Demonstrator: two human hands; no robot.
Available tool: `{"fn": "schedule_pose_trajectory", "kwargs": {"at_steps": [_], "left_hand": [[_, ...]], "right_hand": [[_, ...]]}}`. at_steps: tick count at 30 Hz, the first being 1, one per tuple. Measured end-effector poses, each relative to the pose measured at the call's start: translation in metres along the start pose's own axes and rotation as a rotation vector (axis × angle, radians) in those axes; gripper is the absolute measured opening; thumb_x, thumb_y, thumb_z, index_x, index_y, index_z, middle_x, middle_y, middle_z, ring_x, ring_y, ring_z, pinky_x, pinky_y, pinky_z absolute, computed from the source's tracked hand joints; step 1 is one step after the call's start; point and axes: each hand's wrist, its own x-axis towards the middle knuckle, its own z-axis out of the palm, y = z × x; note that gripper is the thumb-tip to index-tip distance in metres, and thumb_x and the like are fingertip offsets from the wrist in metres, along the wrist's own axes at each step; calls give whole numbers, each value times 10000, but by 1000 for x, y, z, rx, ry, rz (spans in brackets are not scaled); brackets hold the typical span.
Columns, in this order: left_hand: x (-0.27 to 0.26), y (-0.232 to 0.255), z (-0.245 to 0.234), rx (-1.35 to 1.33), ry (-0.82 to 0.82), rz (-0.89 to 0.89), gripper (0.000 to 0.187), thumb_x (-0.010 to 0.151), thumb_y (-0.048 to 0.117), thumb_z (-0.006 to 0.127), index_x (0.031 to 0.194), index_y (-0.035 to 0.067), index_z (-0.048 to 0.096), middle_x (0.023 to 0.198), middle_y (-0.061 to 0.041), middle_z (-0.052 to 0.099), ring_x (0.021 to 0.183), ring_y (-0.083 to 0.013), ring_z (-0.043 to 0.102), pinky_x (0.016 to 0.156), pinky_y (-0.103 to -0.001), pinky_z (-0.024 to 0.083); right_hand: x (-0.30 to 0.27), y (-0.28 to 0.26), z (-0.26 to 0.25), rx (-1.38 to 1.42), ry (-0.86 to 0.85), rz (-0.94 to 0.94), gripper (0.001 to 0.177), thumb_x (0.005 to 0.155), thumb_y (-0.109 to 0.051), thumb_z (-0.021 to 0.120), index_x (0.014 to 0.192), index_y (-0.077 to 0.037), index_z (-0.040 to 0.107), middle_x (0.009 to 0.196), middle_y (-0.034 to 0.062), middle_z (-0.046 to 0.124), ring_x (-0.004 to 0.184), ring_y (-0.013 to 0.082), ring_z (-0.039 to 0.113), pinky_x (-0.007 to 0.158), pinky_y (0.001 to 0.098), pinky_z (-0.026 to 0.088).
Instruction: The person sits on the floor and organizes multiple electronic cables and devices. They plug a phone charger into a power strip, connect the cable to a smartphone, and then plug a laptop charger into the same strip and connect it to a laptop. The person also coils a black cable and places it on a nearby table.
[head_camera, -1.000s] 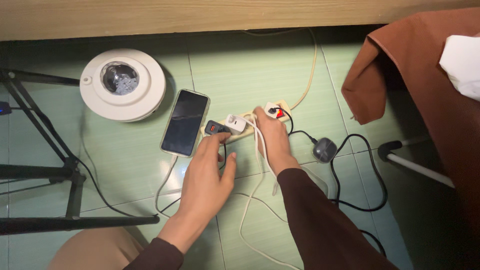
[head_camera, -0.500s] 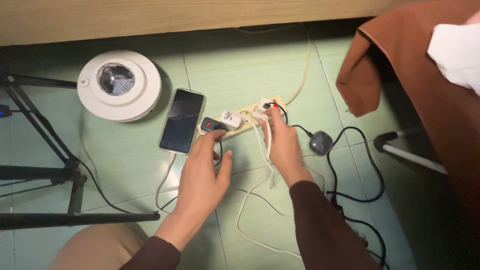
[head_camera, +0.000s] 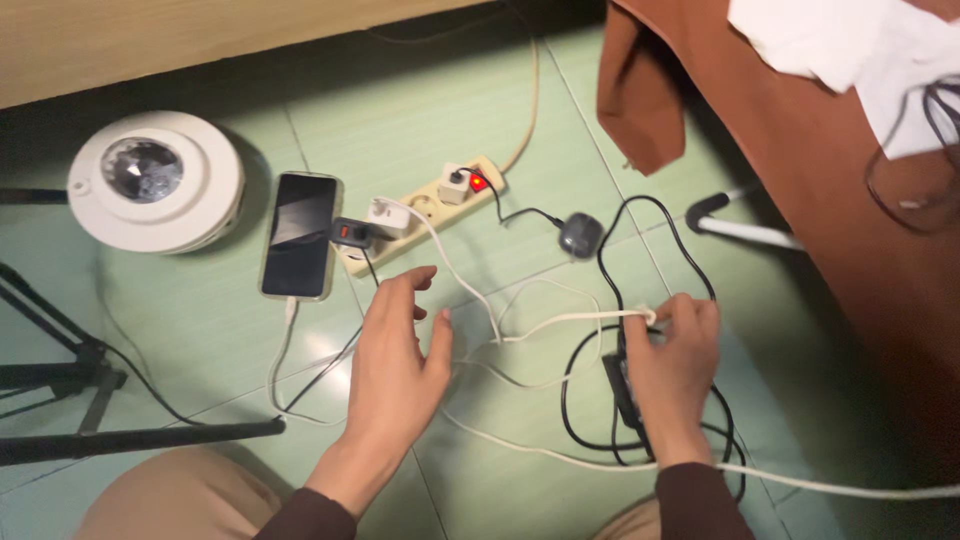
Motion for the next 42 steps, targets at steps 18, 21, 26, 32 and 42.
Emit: {"fn": "schedule_pose_trajectory", "kwargs": {"at_steps": [18,21,26,32,42], "left_hand": [[-28,-11,56,122,-244,-104,439,900,130,660,1293,26,492,1195,-220,633,977,-381,679,810,-476,541],[-27,-27,63,176,-276,-223,464,929,135,630,1321,-14,431,1116,-283,657,1027,-419,676,866,-490,534],[-25,-59,69,238,-297,-272,627,879,79,606,1442,-16,347,1296,-307,579,1063,-459,654,901,-500,525],[-21,-86,74,267,-353,-248,596,860,162,697,1388,28,456,1315,-257,590,1146,-441,614,967,-475,506],[-30,-88,64,306,-408,-305,543,872,229,698,1344,49,500,1272,-228,605,1133,-431,623,955,-485,514]], "right_hand": [[-42,32,-8,346,-275,512,264,892,-273,749,938,-30,657,628,33,667,526,154,591,521,334,454],[-43,20,-2,312,-313,493,266,949,-323,712,1001,-62,711,626,73,657,542,174,577,559,333,459],[-26,3,19,439,-305,168,253,1016,-228,608,1208,-87,693,987,146,683,854,285,628,755,371,506],[7,-14,73,451,-473,-39,279,953,-137,673,1228,-108,710,1034,161,602,921,347,632,826,402,514],[30,-38,167,386,-794,-402,253,738,-81,830,984,-73,769,977,110,739,964,292,697,830,388,563]]}}
